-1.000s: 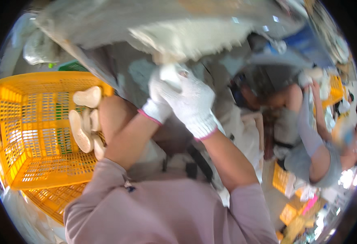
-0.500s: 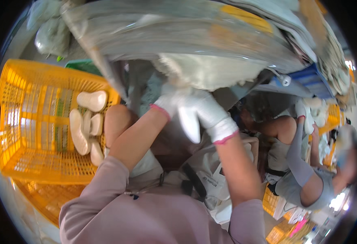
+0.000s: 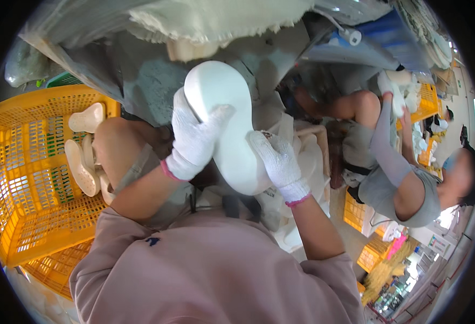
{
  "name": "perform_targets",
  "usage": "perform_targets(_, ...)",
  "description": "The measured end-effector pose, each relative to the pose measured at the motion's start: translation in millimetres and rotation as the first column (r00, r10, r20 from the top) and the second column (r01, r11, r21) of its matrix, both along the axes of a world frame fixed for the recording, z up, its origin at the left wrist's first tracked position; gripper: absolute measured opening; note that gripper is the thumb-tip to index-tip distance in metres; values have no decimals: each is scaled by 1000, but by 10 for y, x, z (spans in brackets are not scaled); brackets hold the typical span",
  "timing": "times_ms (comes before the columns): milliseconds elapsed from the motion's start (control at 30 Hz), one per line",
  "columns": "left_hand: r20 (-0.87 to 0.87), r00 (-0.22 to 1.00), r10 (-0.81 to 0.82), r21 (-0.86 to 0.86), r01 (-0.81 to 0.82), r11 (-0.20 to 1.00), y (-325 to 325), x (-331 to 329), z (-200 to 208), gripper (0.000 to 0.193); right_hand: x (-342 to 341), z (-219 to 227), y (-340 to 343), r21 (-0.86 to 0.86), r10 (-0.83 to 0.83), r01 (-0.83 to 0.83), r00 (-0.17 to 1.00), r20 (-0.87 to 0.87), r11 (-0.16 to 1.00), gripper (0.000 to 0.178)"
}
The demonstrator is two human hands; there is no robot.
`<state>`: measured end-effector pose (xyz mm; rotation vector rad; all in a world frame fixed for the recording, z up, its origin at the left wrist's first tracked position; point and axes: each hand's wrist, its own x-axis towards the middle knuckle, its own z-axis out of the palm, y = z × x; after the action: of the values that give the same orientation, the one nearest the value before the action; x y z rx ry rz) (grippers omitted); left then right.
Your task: The person repeatedly scrubs white slipper-like items with a brush and places them into a yellow basket. The person handles the items one at a time, scrubbing the soles and sides before depositing them.
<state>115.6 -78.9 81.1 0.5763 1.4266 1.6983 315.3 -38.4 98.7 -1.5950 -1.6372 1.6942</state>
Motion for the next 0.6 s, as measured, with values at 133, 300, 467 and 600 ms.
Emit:
perform_targets(133,-137,990,25,-34,-30,999,258,-330,130,61,-562,-95,183,-92,17,-30,989,-149,995,39)
perform_targets(300,-357,932,63,88,-34,996,8,-347,-202,61,-388,-403,-36,118,214,-194,959,-185,974,44)
perform_targets(467,-152,988,38,108,-22,994,-2,-58,-198,53,-132,-259,-69,258,129,-153,986,110,954,44)
perform_targets(600,-196,980,45,103,-25,994,312,-325,-95,46,-416,-155,122,14,70,-69,988,-138,998,48)
